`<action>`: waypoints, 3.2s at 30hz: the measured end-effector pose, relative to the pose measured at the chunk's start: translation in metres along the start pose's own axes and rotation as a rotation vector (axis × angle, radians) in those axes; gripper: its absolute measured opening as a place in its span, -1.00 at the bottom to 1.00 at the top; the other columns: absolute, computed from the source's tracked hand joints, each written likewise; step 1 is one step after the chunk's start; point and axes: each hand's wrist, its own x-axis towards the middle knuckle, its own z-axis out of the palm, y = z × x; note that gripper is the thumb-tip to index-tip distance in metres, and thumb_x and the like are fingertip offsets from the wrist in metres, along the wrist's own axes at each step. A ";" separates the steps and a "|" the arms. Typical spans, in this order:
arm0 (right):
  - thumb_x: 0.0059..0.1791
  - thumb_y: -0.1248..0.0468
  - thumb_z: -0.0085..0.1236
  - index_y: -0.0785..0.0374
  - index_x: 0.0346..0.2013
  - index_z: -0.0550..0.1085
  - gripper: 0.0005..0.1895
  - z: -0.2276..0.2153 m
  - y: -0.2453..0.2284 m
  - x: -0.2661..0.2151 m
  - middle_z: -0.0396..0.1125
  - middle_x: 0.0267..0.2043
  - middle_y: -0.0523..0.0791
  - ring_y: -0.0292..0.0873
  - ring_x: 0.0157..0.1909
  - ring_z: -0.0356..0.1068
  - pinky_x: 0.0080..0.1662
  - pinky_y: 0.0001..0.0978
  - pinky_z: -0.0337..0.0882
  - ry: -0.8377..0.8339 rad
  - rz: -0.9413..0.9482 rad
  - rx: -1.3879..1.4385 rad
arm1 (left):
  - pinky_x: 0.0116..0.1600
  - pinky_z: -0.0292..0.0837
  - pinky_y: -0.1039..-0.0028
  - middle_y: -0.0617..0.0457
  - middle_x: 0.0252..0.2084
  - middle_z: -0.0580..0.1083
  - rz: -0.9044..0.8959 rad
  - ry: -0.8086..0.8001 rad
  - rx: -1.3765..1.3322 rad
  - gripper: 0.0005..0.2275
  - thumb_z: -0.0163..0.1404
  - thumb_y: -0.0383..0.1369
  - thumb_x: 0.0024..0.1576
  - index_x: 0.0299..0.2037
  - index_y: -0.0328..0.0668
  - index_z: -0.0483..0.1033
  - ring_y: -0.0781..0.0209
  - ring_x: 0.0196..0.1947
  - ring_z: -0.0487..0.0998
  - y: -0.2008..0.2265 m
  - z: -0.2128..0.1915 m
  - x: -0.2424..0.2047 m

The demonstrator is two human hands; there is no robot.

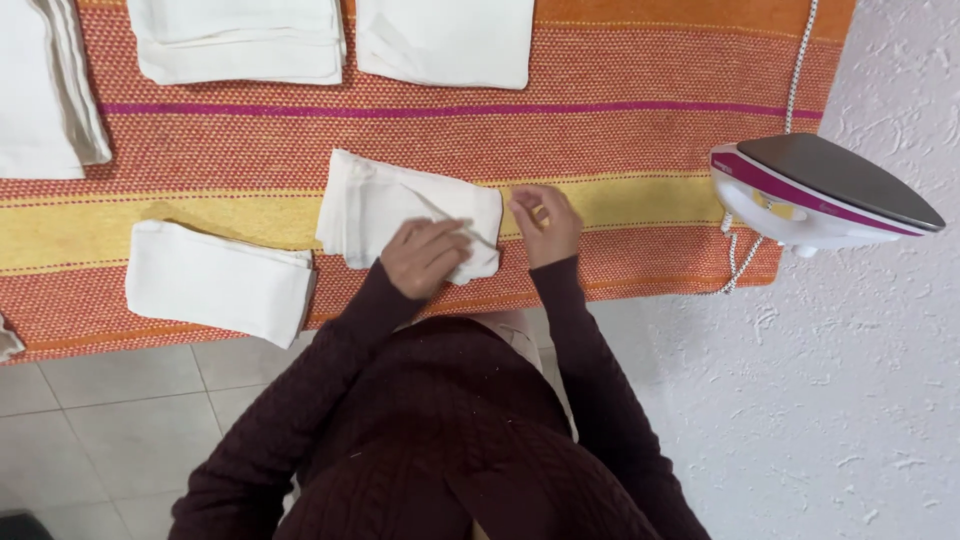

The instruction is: Folding small white fabric linings and stacking them on a workspace table.

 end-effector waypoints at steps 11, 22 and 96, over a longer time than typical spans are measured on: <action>-0.15 0.30 0.47 0.14 -0.32 0.55 -0.79 0.020 0.008 0.007 0.44 -0.40 -0.17 -0.16 -0.33 0.45 -0.28 -0.39 0.46 -0.063 0.054 0.006 | -0.18 0.45 0.37 -0.03 -0.26 0.55 0.027 0.007 -0.128 -0.76 -0.15 -0.36 0.38 -0.22 -0.21 0.60 0.02 -0.18 0.60 0.023 -0.036 0.019; -0.13 0.23 0.47 -0.01 -0.36 0.65 -0.89 -0.005 -0.011 -0.041 0.49 -0.42 -0.24 -0.20 -0.32 0.49 -0.17 -0.44 0.49 -0.124 -0.035 0.142 | 0.35 0.25 0.01 0.11 -0.16 0.60 0.008 0.051 0.077 -0.86 0.06 -0.32 0.26 -0.36 -0.05 0.54 0.10 0.10 0.57 0.012 -0.010 0.011; -0.18 0.24 0.51 0.11 -0.42 0.46 -0.71 0.019 -0.017 -0.008 0.32 -0.45 -0.18 -0.12 -0.37 0.36 -0.24 -0.38 0.42 -0.041 -0.144 0.003 | 0.03 0.53 0.19 0.03 -0.31 0.50 0.043 0.083 -0.093 -0.77 -0.08 -0.37 0.33 -0.38 -0.19 0.54 0.06 -0.27 0.56 0.018 -0.038 0.043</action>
